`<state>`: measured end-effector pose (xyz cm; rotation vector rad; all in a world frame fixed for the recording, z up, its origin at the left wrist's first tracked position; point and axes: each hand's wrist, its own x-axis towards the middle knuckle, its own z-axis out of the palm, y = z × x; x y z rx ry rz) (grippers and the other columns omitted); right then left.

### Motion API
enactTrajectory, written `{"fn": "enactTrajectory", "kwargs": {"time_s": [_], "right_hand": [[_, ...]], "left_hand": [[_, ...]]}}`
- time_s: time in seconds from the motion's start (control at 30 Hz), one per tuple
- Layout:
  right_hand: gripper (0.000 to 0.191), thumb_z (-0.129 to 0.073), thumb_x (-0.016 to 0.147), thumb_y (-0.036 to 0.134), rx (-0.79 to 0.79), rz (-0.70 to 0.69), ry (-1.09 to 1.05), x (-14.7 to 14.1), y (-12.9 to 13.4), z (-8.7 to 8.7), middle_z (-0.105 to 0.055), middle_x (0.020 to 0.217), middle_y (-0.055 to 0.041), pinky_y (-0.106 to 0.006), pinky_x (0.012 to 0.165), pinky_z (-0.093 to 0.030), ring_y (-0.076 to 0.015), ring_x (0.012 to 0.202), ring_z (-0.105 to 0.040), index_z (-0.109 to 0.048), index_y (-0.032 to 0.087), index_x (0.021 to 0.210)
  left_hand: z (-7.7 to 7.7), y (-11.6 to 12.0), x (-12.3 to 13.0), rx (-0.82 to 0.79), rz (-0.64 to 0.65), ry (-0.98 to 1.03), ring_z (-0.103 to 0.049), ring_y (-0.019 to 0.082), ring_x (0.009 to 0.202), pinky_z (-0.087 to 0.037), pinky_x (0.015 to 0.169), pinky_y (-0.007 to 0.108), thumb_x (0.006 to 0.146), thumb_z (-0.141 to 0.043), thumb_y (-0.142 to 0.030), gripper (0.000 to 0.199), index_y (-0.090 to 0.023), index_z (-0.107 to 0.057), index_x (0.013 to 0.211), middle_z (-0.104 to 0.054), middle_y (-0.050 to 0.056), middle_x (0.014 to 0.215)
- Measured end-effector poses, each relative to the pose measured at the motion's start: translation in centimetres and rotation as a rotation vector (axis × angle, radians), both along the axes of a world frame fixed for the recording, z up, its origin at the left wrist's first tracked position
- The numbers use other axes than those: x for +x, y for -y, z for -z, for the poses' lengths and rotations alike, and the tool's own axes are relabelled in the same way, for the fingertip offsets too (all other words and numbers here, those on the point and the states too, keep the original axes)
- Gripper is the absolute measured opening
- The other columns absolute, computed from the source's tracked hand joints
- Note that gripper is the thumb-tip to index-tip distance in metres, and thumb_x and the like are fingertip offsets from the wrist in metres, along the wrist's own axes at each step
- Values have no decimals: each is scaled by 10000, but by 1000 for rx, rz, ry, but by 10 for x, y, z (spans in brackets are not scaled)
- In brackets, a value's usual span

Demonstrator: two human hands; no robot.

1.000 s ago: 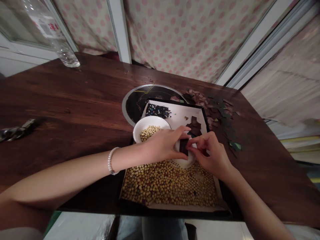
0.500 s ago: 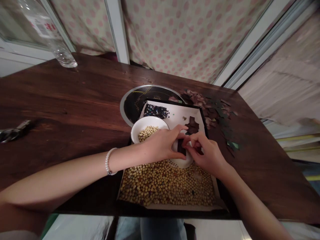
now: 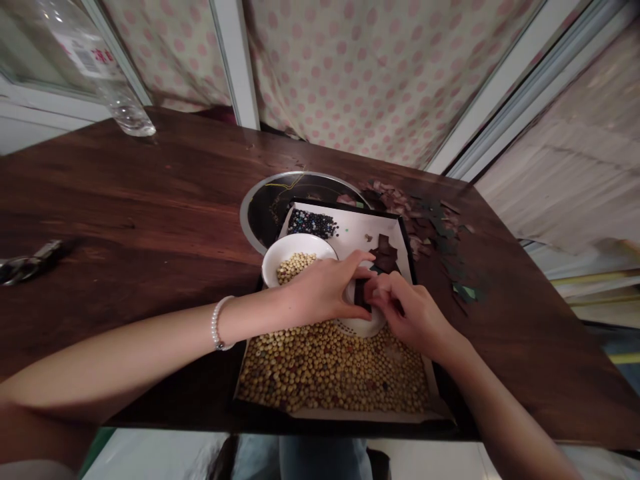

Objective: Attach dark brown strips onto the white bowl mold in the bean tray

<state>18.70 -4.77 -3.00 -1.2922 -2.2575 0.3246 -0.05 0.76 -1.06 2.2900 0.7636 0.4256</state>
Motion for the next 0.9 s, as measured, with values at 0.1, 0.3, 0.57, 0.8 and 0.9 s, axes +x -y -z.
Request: {"fn": "enactTrajectory", "kwargs": {"time_s": [0.1,0.3,0.57,0.8,0.9], "right_hand": [[141,-414,835,115,55,46,0,0,0,0,-572,720,6,-211,501,-366,-121,576,-558,-361,226,766],[186,-425,801,59,55,-12,-40,0,-1,2,-575,742,1,-215,549,-397,-122,631,-568,-363,221,734],[238,-510,777,49,117,72,-605,-4,-7,-13,-549,833,-2,-215,537,-435,-104,672,-555,-356,220,717],[147,-540,779,95,32,-87,-482,-49,-54,-51,-582,776,7,-231,598,-462,-118,745,-572,-461,202,716],[83,-569,764,118,-126,-173,-362,-61,-72,-52,-618,786,8,-244,638,-473,-123,757,-593,-541,194,776]], "left_hand": [[0,0,0,2,-13,-8,-566,285,1056,-387,862,382,665,-715,-336,723,-237,-331,1269,-626,50,1159],[1,0,0,-12,-5,0,-566,279,1064,-387,876,376,667,-712,-335,714,-230,-338,1267,-622,57,1163],[0,1,0,22,-32,-57,-559,304,1057,-390,873,419,652,-709,-393,761,-206,-324,1282,-606,86,1186],[6,0,-2,167,-31,-109,-608,319,941,-458,779,411,678,-680,-440,571,-147,-511,1138,-650,133,1029],[9,0,-2,194,-10,-85,-578,330,1010,-450,833,421,681,-680,-458,555,-122,-543,1101,-629,158,1076]]}}
